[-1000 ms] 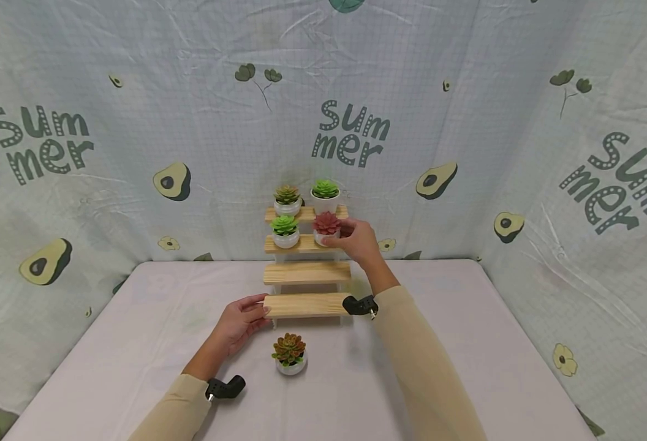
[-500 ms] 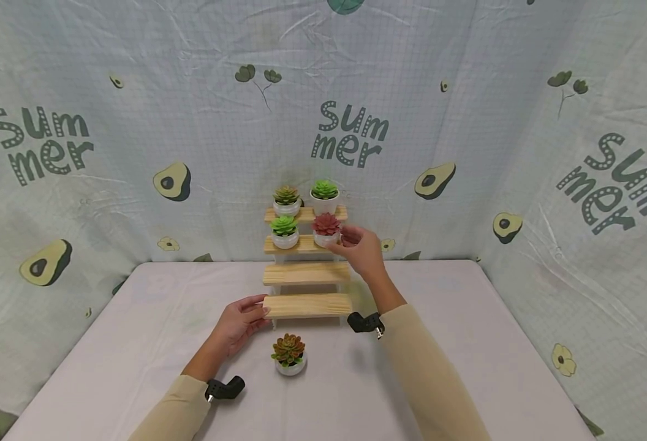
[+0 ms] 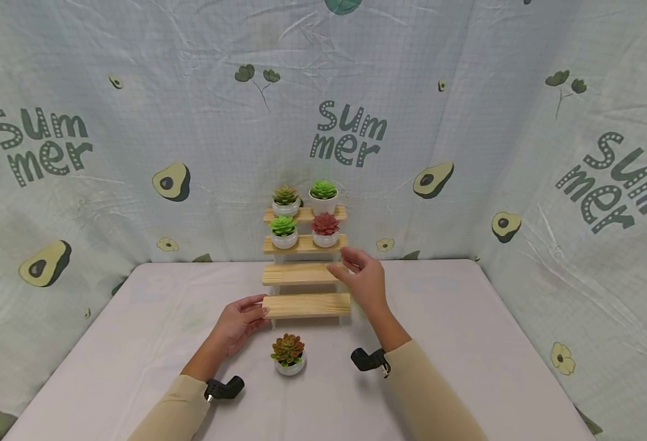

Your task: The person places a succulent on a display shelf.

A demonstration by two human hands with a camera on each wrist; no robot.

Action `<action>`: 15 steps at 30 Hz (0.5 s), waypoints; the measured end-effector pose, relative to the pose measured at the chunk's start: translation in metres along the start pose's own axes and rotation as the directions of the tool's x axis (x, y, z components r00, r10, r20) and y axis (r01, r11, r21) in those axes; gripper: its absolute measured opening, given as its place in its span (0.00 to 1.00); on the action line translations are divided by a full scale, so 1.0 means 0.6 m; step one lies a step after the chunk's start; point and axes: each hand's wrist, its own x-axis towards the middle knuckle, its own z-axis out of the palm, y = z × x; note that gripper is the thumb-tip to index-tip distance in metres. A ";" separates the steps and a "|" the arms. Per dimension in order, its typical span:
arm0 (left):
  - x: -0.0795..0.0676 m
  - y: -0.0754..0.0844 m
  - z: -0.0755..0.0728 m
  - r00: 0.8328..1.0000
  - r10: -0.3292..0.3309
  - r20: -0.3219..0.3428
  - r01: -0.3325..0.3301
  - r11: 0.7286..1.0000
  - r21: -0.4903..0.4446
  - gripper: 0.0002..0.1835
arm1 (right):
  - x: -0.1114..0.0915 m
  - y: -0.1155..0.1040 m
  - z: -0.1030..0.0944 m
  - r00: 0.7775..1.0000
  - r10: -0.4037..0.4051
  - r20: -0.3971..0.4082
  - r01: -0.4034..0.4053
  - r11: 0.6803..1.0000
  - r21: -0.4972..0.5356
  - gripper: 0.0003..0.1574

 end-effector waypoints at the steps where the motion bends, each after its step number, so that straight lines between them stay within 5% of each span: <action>1: 0.000 0.000 0.000 1.000 -0.001 0.002 0.001 1.000 0.004 0.23 | -0.008 -0.003 0.003 1.000 0.004 0.001 -0.004 1.000 0.001 0.32; 15: 0.009 -0.003 -0.004 1.000 -0.011 -0.001 0.011 1.000 0.019 0.24 | -0.100 0.031 0.044 1.000 -0.004 -0.023 0.006 0.994 0.111 0.31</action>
